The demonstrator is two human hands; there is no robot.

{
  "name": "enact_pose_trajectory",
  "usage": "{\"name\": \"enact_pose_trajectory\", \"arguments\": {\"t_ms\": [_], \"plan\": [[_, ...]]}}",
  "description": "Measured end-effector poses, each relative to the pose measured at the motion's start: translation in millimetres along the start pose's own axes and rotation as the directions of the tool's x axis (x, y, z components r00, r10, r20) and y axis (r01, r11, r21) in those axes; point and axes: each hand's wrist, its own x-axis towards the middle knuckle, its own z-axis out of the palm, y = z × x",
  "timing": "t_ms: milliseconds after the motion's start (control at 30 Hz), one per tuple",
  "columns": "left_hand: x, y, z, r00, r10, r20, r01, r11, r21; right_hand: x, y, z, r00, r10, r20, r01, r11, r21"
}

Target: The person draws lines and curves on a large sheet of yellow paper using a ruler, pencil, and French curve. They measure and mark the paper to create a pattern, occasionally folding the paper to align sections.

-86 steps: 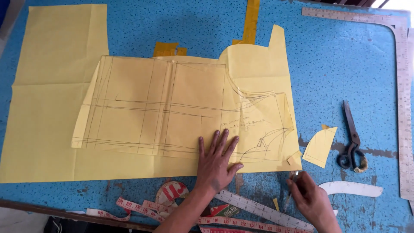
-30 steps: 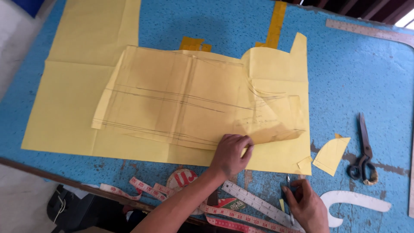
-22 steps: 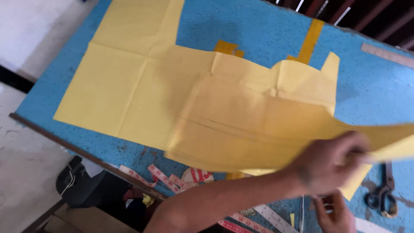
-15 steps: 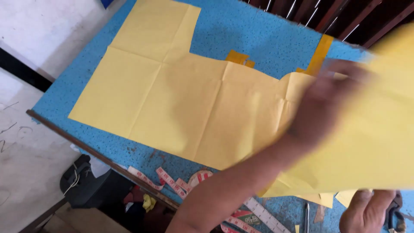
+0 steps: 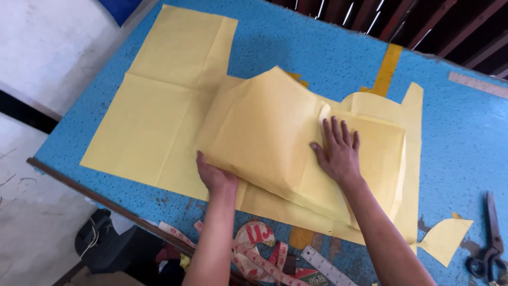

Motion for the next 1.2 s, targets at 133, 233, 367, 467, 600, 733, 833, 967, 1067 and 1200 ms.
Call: {"name": "enact_pose_trajectory", "arguments": {"t_ms": [133,233,367,467,600,733,833,967,1067,1200], "plan": [[-30.2,40.6,12.8,0.994,0.045,0.096,-0.061,0.983,0.176,-0.8,-11.3,12.7,0.997,-0.051,0.065,0.051,0.999,-0.007],[-17.9,58.9,5.7,0.874,0.338,0.35,-0.439,0.857,0.268,4.9,-6.5,16.2,0.997,-0.072,0.043,0.073,0.996,-0.043],[22.0,76.0,-4.2,0.74,0.457,0.494,-0.671,0.555,0.491,16.4,10.4,21.8,0.988,-0.157,0.011,0.157,0.984,-0.09],[60.5,81.3,-34.2,0.731,0.46,0.504,-0.681,0.443,0.583,15.8,17.4,25.9,0.981,-0.191,-0.026,0.188,0.979,-0.073],[110.4,80.0,-60.4,0.678,0.535,0.504,-0.735,0.479,0.48,28.2,11.8,4.8,0.968,-0.249,0.037,0.249,0.969,0.005],[76.7,97.7,-75.7,0.797,0.443,0.411,-0.604,0.568,0.559,-18.3,5.5,-14.9,0.932,-0.318,-0.176,0.328,0.944,0.034],[36.4,101.0,-88.0,0.638,0.438,0.633,-0.767,0.289,0.573,-79.0,-9.0,-52.4,0.88,-0.427,-0.209,0.454,0.885,0.103],[-68.3,62.0,-88.5,0.276,0.177,0.945,-0.88,-0.349,0.322,-200.8,4.0,-70.1,0.936,-0.316,0.156,0.264,0.921,0.285],[-124.7,2.5,-101.7,0.225,-0.203,0.953,-0.956,-0.235,0.175,-270.6,31.6,-74.9,0.941,-0.12,0.317,0.054,0.976,0.21],[-177.8,-73.5,-129.7,0.093,-0.77,0.631,-0.995,-0.056,0.077,-325.6,56.0,-77.5,0.947,0.142,0.288,-0.198,0.964,0.178]]}}
